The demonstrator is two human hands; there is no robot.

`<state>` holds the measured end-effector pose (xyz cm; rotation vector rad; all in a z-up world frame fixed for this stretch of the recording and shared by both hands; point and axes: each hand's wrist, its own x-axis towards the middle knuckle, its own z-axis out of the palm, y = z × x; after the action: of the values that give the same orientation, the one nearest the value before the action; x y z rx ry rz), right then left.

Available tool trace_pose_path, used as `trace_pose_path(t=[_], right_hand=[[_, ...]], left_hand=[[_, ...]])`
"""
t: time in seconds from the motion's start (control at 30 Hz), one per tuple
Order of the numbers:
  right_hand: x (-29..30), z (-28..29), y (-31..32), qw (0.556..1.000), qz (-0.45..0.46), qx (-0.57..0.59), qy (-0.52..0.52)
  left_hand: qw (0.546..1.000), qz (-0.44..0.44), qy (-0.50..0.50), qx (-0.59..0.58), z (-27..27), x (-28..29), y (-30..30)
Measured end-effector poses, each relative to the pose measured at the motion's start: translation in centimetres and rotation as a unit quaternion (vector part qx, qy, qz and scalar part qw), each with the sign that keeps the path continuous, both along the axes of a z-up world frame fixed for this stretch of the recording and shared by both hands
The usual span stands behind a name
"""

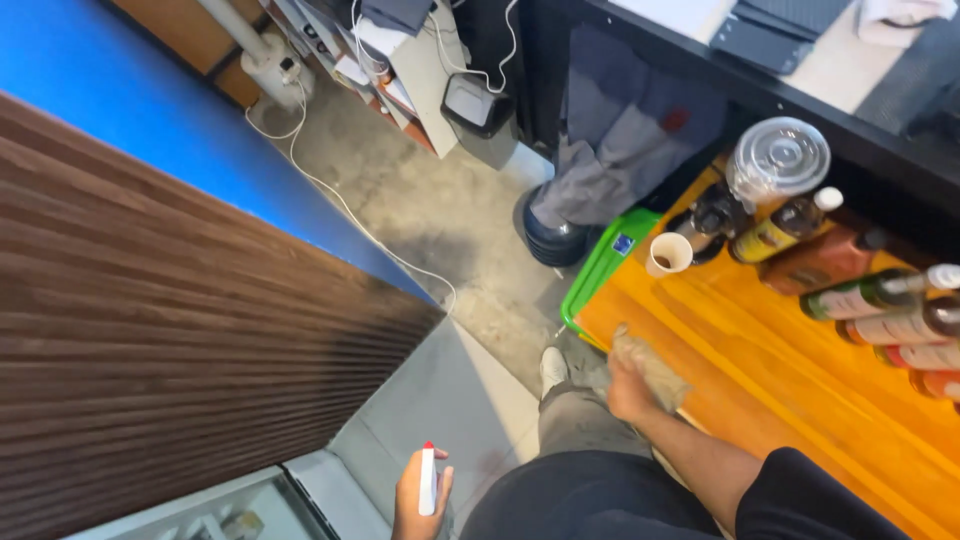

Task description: Cleaning various counter surfaces in a restaurant using a spray bottle and cloth, followed by organizing service items on a tray.

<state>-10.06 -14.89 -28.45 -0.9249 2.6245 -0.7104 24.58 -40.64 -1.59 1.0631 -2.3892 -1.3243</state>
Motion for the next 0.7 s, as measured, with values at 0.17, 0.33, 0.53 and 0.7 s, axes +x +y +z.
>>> trace_pose_path(t=[0.17,0.33,0.53,0.7], right_hand=[[-4.9,-2.4,-9.9,0.977,0.102,-0.127,-0.140],[-10.0,19.4,-20.5,0.871,0.162,-0.177,-0.430],[-14.4,35.7,-25.9,0.865,0.009,-0.110,-0.490],[-18.8,28.1,-25.3,0.928,-0.003,-0.253,-0.272]], left_hand=[[0.999,0.028,-0.013,0.043,-0.4,-8.2,-6.0],[0.977,-0.176,0.115,-0.044,2.1,-18.8,-12.2],[0.913,-0.378,0.142,0.057,9.2,-32.8,-14.6],[0.847,-0.472,0.186,0.157,9.1,-42.1,-16.9]])
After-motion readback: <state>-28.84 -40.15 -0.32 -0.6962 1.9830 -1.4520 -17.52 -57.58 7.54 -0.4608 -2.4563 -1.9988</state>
